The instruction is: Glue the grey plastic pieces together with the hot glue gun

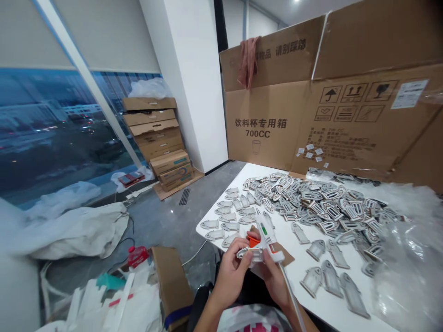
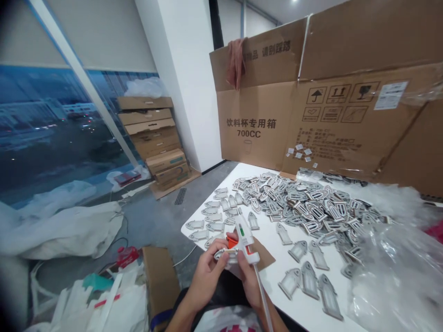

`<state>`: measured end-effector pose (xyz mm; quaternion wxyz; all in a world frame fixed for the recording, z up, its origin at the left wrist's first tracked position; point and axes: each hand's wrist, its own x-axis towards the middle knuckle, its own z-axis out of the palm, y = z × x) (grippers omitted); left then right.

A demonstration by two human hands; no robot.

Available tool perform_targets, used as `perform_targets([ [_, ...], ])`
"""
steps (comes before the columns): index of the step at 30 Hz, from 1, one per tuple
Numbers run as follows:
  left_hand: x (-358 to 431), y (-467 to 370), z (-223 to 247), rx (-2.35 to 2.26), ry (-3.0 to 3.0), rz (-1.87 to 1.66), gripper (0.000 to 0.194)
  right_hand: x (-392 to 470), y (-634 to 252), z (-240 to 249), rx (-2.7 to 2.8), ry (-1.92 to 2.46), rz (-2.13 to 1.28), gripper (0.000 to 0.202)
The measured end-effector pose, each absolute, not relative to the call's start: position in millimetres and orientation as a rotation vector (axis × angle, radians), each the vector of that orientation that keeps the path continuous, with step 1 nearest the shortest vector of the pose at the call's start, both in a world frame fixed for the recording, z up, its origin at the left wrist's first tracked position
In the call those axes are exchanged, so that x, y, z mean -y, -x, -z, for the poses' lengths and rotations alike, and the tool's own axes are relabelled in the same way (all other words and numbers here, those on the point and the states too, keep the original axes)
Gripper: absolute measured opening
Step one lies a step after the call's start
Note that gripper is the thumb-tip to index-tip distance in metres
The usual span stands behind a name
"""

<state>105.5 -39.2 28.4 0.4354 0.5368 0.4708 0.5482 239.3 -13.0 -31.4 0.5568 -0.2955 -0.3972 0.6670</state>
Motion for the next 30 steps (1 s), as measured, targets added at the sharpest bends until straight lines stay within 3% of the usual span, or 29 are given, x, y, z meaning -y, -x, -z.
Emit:
perform_targets([
  [10,29.7,-62.8,-37.9,-1.24,-1.141,-1.469,0.041,-2.0,-250.3,4.1,0.776,0.655,-1.576,0.033],
  [17,11.8,-54.9,-48.2,-1.251,-1.142,-1.48,0.047,6.6,-257.2,10.6,0.808,0.669,-1.703,0.037],
  [24,16.5,-59.1,-50.1,-1.249,-1.103,-1.347,0.073,11.7,-262.3,16.2,0.836,0.729,-1.732,0.044],
  [30,10.8,-54.1,-41.9,-1.391,-1.081,-1.446,0.054,15.8,-254.8,15.9,0.971,0.774,-1.778,0.061],
])
